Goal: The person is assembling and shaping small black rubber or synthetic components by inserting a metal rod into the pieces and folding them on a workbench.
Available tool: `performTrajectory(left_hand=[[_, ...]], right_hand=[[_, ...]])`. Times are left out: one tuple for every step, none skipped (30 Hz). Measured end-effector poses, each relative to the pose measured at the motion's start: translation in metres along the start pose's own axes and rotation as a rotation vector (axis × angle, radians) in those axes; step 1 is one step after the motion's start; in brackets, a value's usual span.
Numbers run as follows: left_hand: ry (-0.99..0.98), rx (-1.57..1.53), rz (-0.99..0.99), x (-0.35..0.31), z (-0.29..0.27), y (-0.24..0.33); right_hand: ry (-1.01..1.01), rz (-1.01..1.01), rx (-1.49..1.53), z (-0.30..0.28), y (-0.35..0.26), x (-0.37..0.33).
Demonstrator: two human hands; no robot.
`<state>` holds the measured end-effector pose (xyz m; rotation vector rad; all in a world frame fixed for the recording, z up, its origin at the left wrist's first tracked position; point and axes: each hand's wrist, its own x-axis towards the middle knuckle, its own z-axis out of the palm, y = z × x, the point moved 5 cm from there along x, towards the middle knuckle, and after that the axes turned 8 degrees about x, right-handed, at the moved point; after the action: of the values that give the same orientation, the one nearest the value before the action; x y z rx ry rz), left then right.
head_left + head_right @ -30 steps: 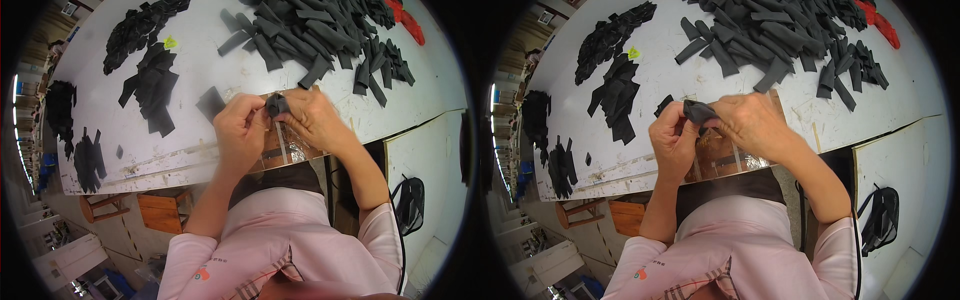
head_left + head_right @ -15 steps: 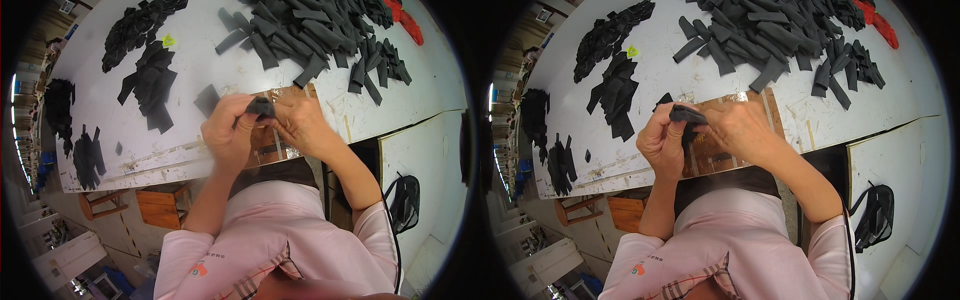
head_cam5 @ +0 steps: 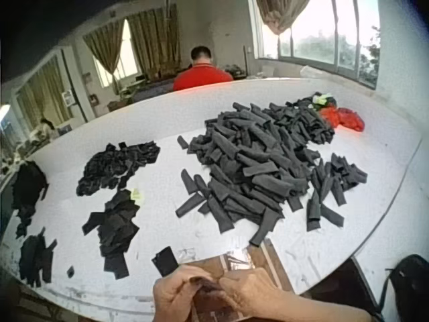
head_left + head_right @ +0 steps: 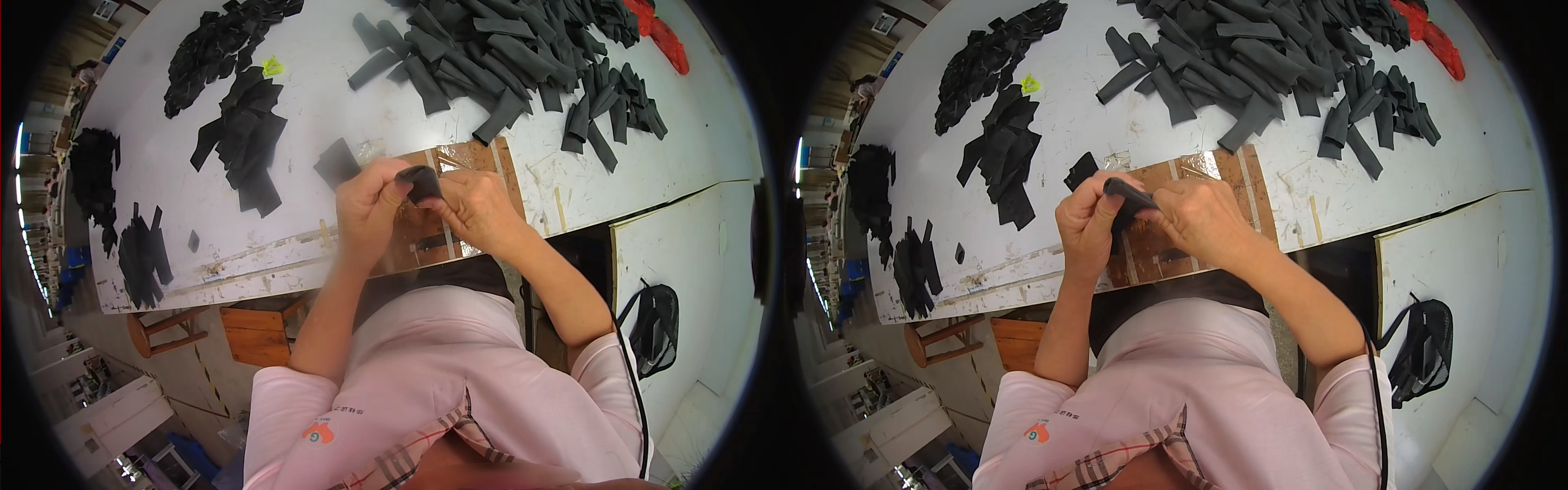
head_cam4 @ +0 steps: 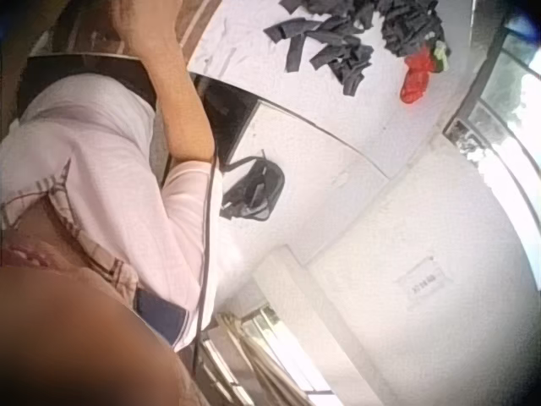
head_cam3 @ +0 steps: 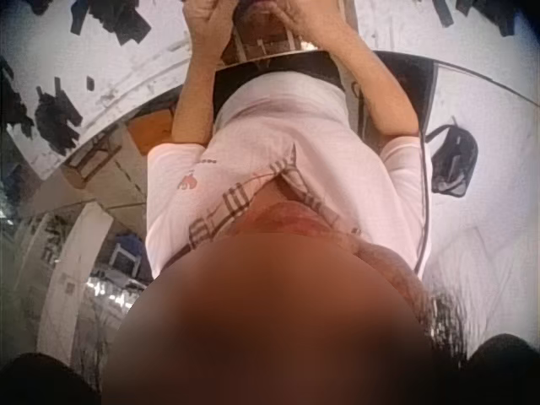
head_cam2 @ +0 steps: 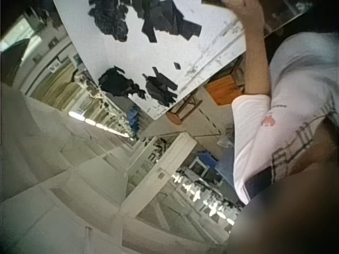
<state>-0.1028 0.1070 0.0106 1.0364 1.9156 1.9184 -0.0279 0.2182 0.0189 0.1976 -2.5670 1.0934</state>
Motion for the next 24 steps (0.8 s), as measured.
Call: performTrajectory(left_hand=[[0.041,0.121,0.097,0.001,-0.001,0.003],[0.04,0.12,0.097,0.002,0.0,0.005],[0.05,0.175,0.121,0.003,0.001,0.01],[0.067,0.236,0.145,0.006,0.001,0.016],[0.067,0.236,0.141,0.01,0.001,0.024],[0.082,0.338,0.279,0.015,0.002,0.042],[0.09,0.437,0.417,0.015,0.006,0.056],[0.085,0.433,0.415,0.013,0.006,0.055],[0.004,0.439,0.331,0.012,0.007,0.047],[-0.073,0.447,0.25,0.014,0.009,0.039],[-0.074,0.445,0.251,0.013,0.012,0.037],[-0.034,0.372,0.187,0.011,0.014,0.034],[0.003,0.301,0.113,0.006,0.012,0.033],[0.008,0.302,0.115,0.007,0.011,0.034],[0.008,0.326,0.198,0.009,0.01,0.04],[0.0,0.348,0.275,0.01,0.012,0.043],[-0.003,0.349,0.27,0.01,0.01,0.041],[-0.043,0.242,0.159,0.01,0.007,0.034],[-0.081,0.132,0.05,0.008,0.006,0.027],[-0.089,0.127,0.052,0.007,0.008,0.026],[-0.106,0.057,0.03,0.006,0.011,0.022],[-0.111,-0.005,0.005,0.006,0.01,0.02],[-0.107,-0.001,0.003,0.005,0.012,0.022],[-0.044,0.041,0.047,0.005,0.015,0.028]], right_hand=[[0.001,0.003,-0.001,0.002,0.001,-0.001],[0.029,0.013,0.022,0.002,0.002,-0.001],[0.057,0.022,0.044,0.002,0.002,-0.001],[0.055,0.017,0.047,-0.002,0.0,0.002],[0.08,-0.008,0.088,-0.01,-0.006,0.004],[0.106,-0.033,0.128,-0.014,-0.009,0.005],[0.107,-0.027,0.128,-0.012,-0.007,0.003],[0.113,-0.033,0.155,-0.007,-0.002,0.002],[0.12,-0.039,0.182,-0.003,0.002,-0.001],[0.121,-0.038,0.181,0.001,0.007,-0.004],[0.104,-0.021,0.195,0.005,0.011,-0.007],[0.088,-0.004,0.209,0.007,0.014,-0.009],[0.076,0.014,0.181,0.003,0.006,-0.005],[0.074,0.01,0.182,-0.004,0.0,-0.001],[0.044,0.008,0.137,-0.009,-0.006,0.001],[0.015,0.016,0.097,-0.01,-0.007,0.001],[0.015,0.02,0.101,-0.008,-0.005,0.001],[0.053,-0.006,0.129,-0.008,-0.005,0.003],[0.092,-0.032,0.153,-0.008,-0.006,0.002],[0.098,-0.025,0.148,-0.003,-0.002,-0.003],[0.086,0.011,0.165,0.009,0.008,-0.011],[0.066,0.039,0.191,0.015,0.01,-0.01],[0.064,0.037,0.195,0.012,0.009,-0.01],[0.04,0.063,0.19,0.008,0.007,-0.01]])
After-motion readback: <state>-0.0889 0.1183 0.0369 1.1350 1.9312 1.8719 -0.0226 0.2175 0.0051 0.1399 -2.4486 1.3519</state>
